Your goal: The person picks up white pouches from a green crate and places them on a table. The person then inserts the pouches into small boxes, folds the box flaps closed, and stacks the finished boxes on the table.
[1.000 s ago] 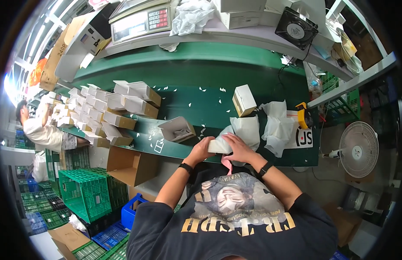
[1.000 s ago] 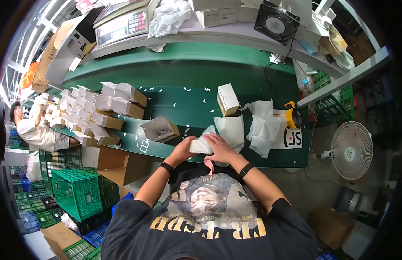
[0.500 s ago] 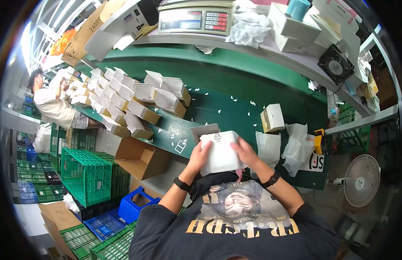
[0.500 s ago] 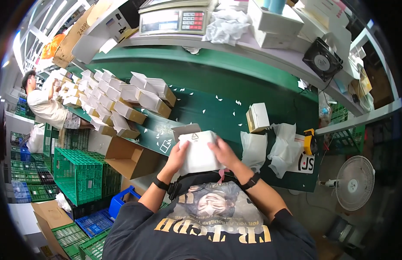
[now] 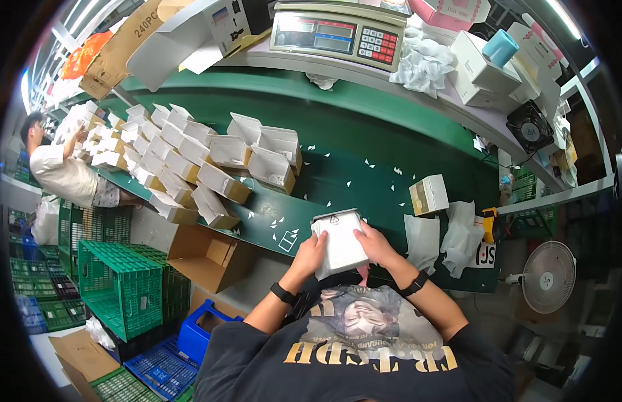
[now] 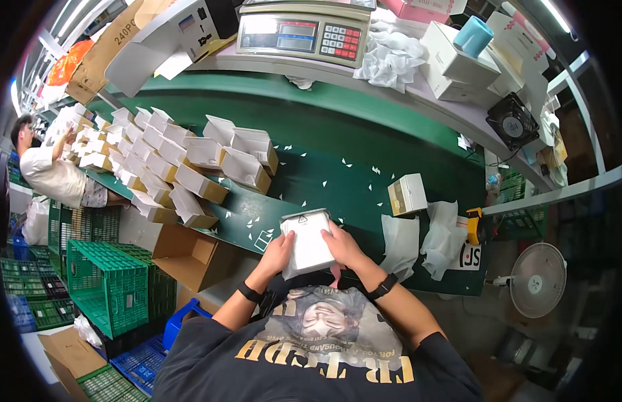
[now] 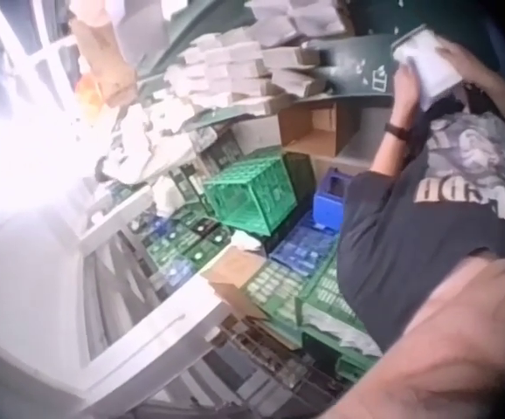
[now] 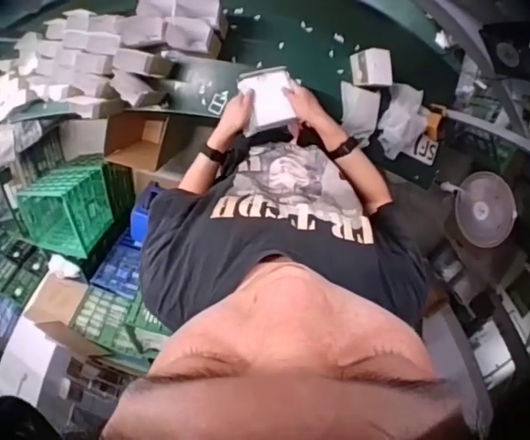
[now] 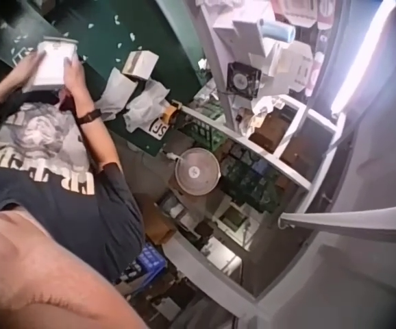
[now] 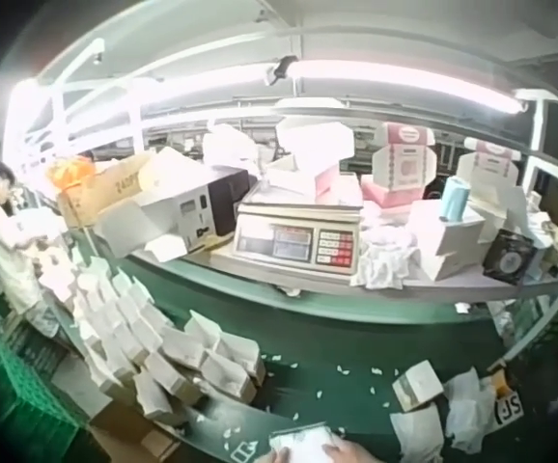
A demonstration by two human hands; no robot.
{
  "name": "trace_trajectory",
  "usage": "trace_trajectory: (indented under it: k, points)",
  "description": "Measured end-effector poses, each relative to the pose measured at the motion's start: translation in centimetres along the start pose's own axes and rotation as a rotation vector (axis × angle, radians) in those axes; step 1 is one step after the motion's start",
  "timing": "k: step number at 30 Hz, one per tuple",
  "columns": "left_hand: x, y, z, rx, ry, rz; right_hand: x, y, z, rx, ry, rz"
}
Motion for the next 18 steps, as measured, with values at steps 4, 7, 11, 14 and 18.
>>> trace_trajectory:
  k: [4, 7, 11, 14, 18]
  points:
    - [-5.1, 2.4, 2.6, 0.153, -0.278, -0.085, -0.2, -1.9, 0.2, -0.024, 0.107, -0.139]
    - [-8.0, 3.7, 3.7, 0.196, -0.474, -0.231, -0.2, -3.0, 0.8, 0.005, 0.216, -0.248]
    - [-14.9, 6.2, 3.5, -0.002, -0.735, -1.075, -0.2, -4.4, 1.0, 0.041, 0.316, -0.208]
    - [-12.6, 3.6, 2.6, 0.163, -0.724, -1.046, 1.0, -2.6, 0.8, 0.086, -0.143, -0.329]
    - [-13.2, 0.9, 2.9, 0.284, -0.621, -0.77, 4.8, 1.6, 2.8, -0.078, -0.003, -0.158]
Point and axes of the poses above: each hand's wrist, its own y-axis away from the middle knuckle, its own z-axis out of the back of the hand, x = y × z, the point moved 8 cm from there along -y, towards the middle knuckle, and after that the axes turned 7 degrees about -z, right-handed, at the moved point
